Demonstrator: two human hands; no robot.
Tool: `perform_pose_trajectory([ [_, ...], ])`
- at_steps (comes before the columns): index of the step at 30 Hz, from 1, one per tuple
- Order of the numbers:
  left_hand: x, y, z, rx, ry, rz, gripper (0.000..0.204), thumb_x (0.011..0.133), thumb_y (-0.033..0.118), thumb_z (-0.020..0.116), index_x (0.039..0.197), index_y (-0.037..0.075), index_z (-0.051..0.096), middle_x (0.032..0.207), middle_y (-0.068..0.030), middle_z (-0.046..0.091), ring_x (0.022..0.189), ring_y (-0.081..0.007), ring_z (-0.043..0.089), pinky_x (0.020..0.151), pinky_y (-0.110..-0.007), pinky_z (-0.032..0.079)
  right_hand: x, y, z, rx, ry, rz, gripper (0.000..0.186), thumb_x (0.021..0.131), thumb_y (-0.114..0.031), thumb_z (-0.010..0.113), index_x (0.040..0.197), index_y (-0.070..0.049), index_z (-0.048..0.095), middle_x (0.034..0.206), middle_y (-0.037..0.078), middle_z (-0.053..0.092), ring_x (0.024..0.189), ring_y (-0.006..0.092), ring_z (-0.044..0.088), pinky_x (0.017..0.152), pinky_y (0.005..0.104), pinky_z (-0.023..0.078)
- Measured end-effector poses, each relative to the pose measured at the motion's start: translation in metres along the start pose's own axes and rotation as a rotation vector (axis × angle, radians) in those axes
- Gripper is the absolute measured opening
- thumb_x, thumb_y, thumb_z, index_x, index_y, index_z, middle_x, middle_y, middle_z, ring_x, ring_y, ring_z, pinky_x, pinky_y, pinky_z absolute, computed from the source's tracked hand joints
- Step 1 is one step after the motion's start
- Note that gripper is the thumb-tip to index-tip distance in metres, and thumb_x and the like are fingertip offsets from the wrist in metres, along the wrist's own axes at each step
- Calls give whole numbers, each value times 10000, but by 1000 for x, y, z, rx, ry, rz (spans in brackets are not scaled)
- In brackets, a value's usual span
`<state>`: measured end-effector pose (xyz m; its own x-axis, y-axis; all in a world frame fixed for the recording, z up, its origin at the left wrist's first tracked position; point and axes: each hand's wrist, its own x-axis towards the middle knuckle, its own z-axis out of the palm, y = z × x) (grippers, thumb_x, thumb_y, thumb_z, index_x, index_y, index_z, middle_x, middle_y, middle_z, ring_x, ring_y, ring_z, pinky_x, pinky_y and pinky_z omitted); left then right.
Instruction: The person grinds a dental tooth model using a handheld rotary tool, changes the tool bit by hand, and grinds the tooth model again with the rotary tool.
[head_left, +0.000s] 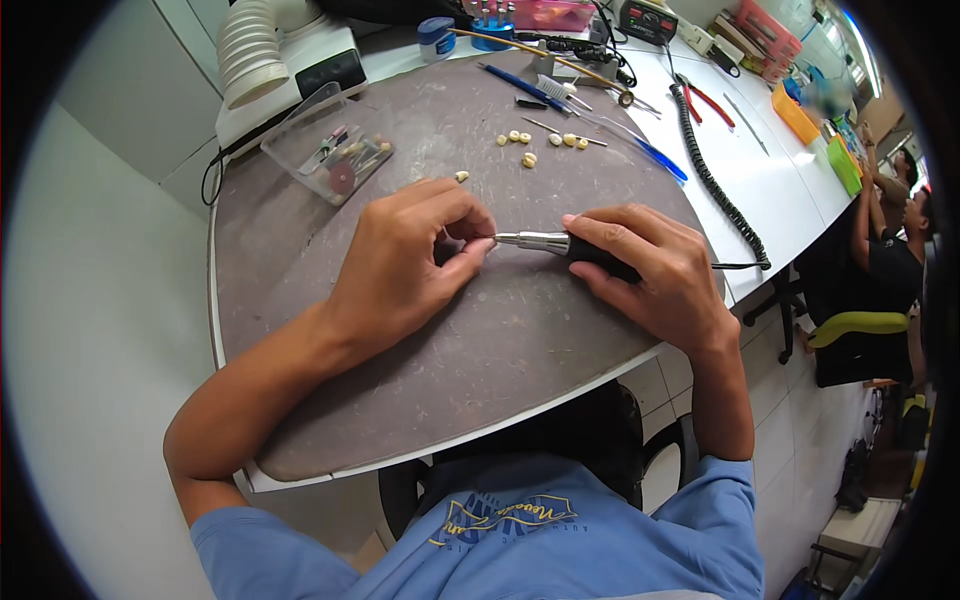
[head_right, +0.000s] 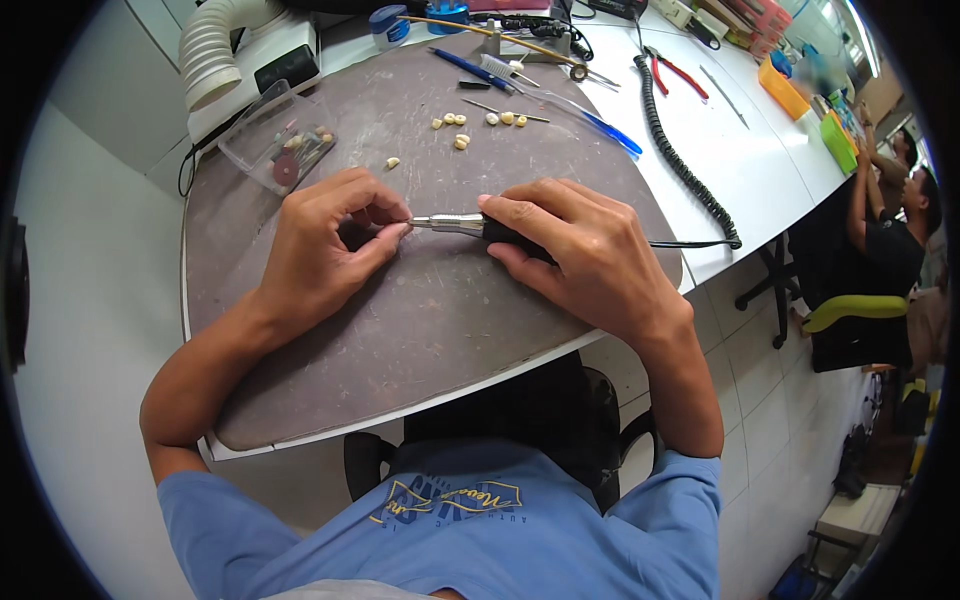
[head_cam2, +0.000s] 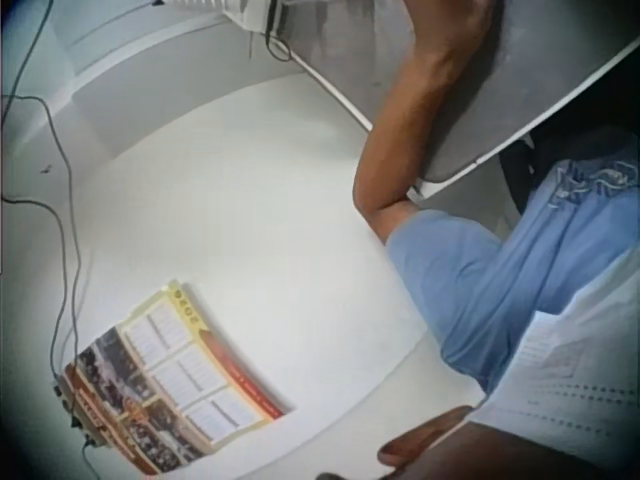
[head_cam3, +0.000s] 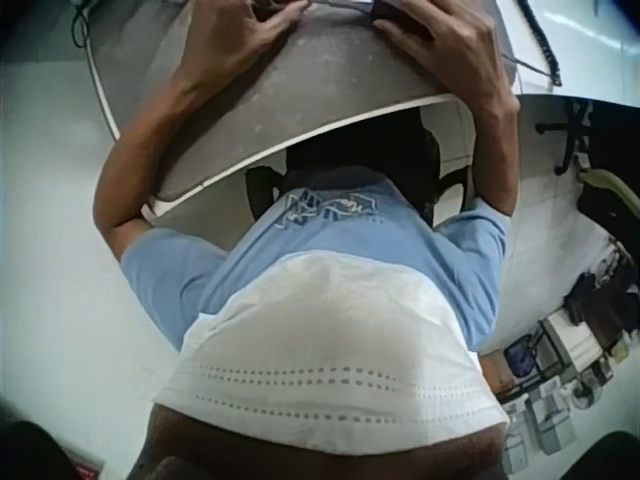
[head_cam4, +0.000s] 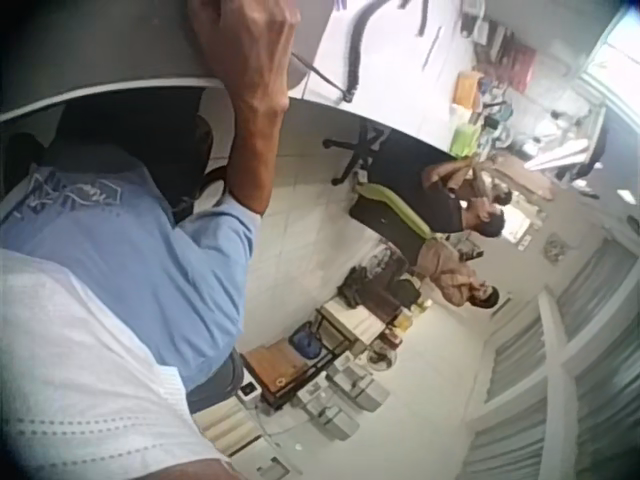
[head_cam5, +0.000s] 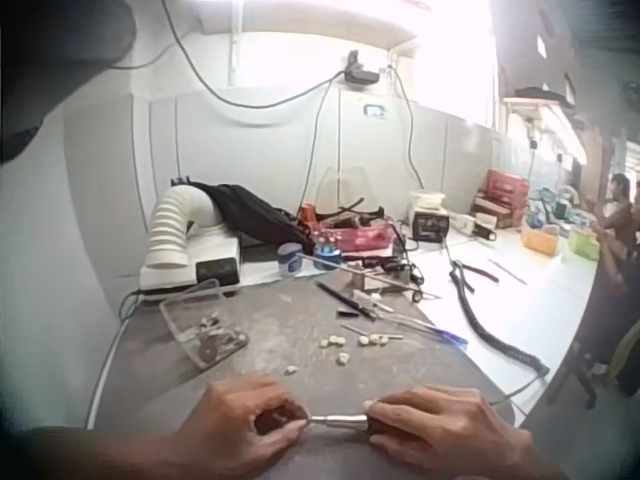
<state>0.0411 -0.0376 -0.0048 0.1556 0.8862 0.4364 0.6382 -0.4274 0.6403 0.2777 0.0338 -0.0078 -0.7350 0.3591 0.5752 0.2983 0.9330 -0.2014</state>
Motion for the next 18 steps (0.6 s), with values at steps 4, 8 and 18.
perform_pose_trajectory([
  [4, -1, -1, 0, -8, -10, 5, 95, 759, -42, 665, 840, -25, 620, 810, -82, 609, 707, -146, 613, 639, -250, 506, 2, -1, -1, -10, -18, 34, 335, 739, -146, 749, 1054, -81, 659, 965, 73, 638, 788, 216, 655, 693, 313, 551],
  [8, 0, -1, 0, 14, -28, 35, 94, 763, -43, 658, 843, -24, 613, 813, -85, 604, 712, -147, 616, 641, -253, 511, 1, 0, 0, -9, -6, 21, 333, 730, -139, 756, 1044, -78, 663, 944, 69, 638, 775, 204, 654, 669, 307, 553],
  [18, -1, -2, -2, 38, -44, 33, 89, 762, -52, 641, 840, -25, 607, 811, -80, 591, 707, -145, 616, 639, -249, 510, 2, -1, -2, 29, -12, 32, 331, 737, -121, 752, 1057, -85, 675, 930, 69, 650, 759, 192, 653, 654, 294, 556],
])
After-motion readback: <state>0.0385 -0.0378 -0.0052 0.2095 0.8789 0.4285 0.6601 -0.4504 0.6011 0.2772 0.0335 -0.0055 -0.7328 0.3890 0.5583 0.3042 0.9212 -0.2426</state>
